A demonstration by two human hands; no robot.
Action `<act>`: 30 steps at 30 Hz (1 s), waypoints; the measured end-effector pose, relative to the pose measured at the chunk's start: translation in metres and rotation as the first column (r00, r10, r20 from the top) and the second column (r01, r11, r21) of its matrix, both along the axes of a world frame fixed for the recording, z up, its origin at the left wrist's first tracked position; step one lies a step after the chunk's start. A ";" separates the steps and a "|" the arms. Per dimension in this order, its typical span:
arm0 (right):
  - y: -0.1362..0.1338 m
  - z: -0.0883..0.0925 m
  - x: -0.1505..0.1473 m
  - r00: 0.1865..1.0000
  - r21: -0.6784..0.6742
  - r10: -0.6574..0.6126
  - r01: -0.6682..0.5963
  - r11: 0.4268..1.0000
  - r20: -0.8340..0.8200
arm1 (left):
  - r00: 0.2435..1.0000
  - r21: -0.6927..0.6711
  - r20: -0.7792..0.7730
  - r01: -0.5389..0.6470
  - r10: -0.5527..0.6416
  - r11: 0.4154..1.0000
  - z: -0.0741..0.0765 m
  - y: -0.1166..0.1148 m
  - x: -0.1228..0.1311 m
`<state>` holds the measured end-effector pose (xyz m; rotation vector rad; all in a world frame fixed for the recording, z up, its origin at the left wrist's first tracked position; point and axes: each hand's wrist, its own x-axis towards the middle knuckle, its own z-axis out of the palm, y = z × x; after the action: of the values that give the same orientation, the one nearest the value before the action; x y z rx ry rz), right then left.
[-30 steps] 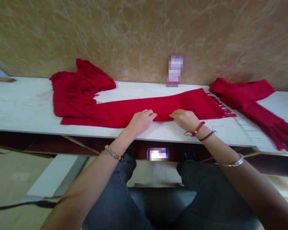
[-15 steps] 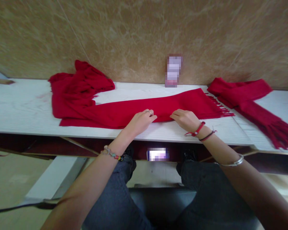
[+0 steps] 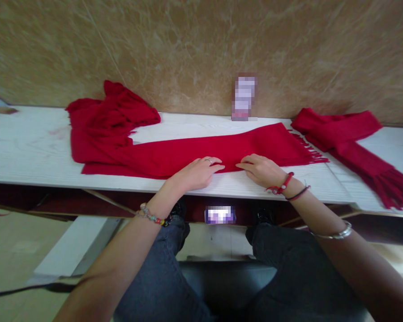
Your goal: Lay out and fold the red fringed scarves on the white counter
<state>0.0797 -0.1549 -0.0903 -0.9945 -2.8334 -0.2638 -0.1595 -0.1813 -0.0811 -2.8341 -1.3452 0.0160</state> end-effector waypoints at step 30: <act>0.018 -0.003 -0.044 0.942 -0.208 -0.331 0.336 0.919 0.058 | 0.941 -0.263 -0.015 -0.330 0.338 0.907 0.001 -0.003 -0.007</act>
<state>0.0361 -0.1369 -0.0935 -1.5324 -2.7393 0.0046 -0.1662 -0.1846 -0.0799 -2.7654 -1.9565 0.1639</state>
